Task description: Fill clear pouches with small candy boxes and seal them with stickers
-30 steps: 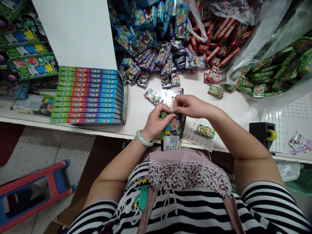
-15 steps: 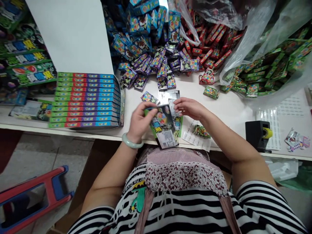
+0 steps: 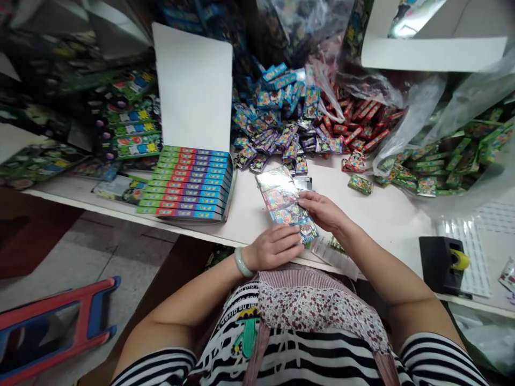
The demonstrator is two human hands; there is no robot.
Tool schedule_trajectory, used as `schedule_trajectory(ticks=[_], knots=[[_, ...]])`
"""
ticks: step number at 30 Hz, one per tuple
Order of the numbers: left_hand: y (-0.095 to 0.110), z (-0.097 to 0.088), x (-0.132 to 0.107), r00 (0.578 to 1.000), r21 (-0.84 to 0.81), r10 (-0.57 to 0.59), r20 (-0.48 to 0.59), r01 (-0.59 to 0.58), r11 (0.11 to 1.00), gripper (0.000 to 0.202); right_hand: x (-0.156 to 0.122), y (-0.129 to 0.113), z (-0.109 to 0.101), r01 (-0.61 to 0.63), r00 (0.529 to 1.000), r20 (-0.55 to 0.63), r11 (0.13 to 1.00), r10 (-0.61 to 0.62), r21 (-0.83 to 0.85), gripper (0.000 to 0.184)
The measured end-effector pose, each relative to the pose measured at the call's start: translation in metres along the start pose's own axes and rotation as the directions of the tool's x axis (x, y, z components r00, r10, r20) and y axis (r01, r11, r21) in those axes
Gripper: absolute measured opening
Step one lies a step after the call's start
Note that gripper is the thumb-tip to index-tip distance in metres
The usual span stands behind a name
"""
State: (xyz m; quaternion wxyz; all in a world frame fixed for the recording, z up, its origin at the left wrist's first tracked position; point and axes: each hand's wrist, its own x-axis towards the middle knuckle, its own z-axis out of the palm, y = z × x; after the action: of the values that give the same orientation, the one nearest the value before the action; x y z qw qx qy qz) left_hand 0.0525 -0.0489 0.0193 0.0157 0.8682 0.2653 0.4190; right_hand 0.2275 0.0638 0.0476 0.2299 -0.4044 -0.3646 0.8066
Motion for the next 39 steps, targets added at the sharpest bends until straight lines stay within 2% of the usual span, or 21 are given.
schedule_trajectory(ticks=[2,4,6,8,10,12,14,15,17,18,20,22,25,32,36,39], knots=[[-0.002,0.004,-0.009,1.0,0.066,-0.009,0.0,0.009,0.998,0.025,0.008,0.0,0.002,0.024,1.0,0.007,0.994,-0.024,-0.106,0.046],[-0.004,0.002,-0.018,0.998,0.085,-0.067,-0.011,0.068,0.994,0.03,0.019,-0.001,0.008,0.125,0.992,0.022,0.964,-0.123,-0.237,0.042],[-0.007,-0.008,-0.027,0.985,0.092,-0.168,-0.043,0.172,0.981,0.033,0.032,-0.006,0.02,0.279,0.959,0.053,0.894,-0.279,-0.352,0.04],[-0.011,-0.026,-0.037,0.948,0.137,-0.288,-0.133,0.305,0.942,0.032,0.048,-0.014,0.037,0.413,0.908,0.12,0.802,-0.402,-0.431,0.04],[-0.017,-0.051,-0.05,0.876,0.202,-0.404,-0.265,0.46,0.865,0.027,0.063,-0.024,0.059,0.494,0.867,0.21,0.725,-0.452,-0.481,0.04],[-0.024,-0.081,-0.066,0.776,0.254,-0.486,-0.403,0.605,0.755,0.021,0.078,-0.035,0.082,0.562,0.823,0.282,0.639,-0.493,-0.524,0.04],[-0.036,-0.113,-0.083,0.674,0.286,-0.537,-0.507,0.72,0.633,0.017,0.093,-0.046,0.107,0.641,0.751,0.325,0.516,-0.575,-0.569,0.04],[-0.043,-0.128,-0.091,0.635,0.302,-0.561,-0.531,0.76,0.575,0.018,0.101,-0.05,0.119,0.679,0.702,0.346,0.438,-0.622,-0.589,0.039],[-0.062,-0.152,-0.104,0.596,0.351,-0.64,-0.484,0.803,0.482,0.021,0.115,-0.056,0.144,0.731,0.612,0.395,0.299,-0.685,-0.614,0.039],[-0.072,-0.161,-0.108,0.588,0.381,-0.691,-0.42,0.806,0.454,0.023,0.122,-0.057,0.156,0.745,0.584,0.419,0.254,-0.695,-0.617,0.038],[-0.093,-0.173,-0.112,0.571,0.435,-0.774,-0.275,0.792,0.429,0.023,0.135,-0.056,0.176,0.759,0.564,0.458,0.213,-0.687,-0.615,0.038],[-0.111,-0.177,-0.11,0.557,0.478,-0.811,-0.177,0.769,0.424,0.023,0.145,-0.052,0.188,0.757,0.575,0.47,0.218,-0.669,-0.616,0.039],[-0.125,-0.178,-0.106,0.564,0.525,-0.815,-0.13,0.737,0.426,0.02,0.154,-0.045,0.192,0.75,0.59,0.46,0.24,-0.663,-0.617,0.04],[-0.123,-0.18,-0.106,0.613,0.546,-0.786,-0.086,0.688,0.477,0.024,0.155,-0.043,0.184,0.751,0.597,0.436,0.278,-0.674,-0.598,0.041],[-0.121,-0.179,-0.105,0.623,0.565,-0.781,-0.053,0.663,0.491,0.027,0.154,-0.038,0.197,0.758,0.579,0.489,0.211,-0.653,-0.617,0.046],[-0.119,-0.179,-0.107,0.637,0.531,-0.767,-0.075,0.676,0.51,0.026,0.149,-0.031,0.209,0.775,0.547,0.556,0.128,-0.625,-0.619,0.047]])
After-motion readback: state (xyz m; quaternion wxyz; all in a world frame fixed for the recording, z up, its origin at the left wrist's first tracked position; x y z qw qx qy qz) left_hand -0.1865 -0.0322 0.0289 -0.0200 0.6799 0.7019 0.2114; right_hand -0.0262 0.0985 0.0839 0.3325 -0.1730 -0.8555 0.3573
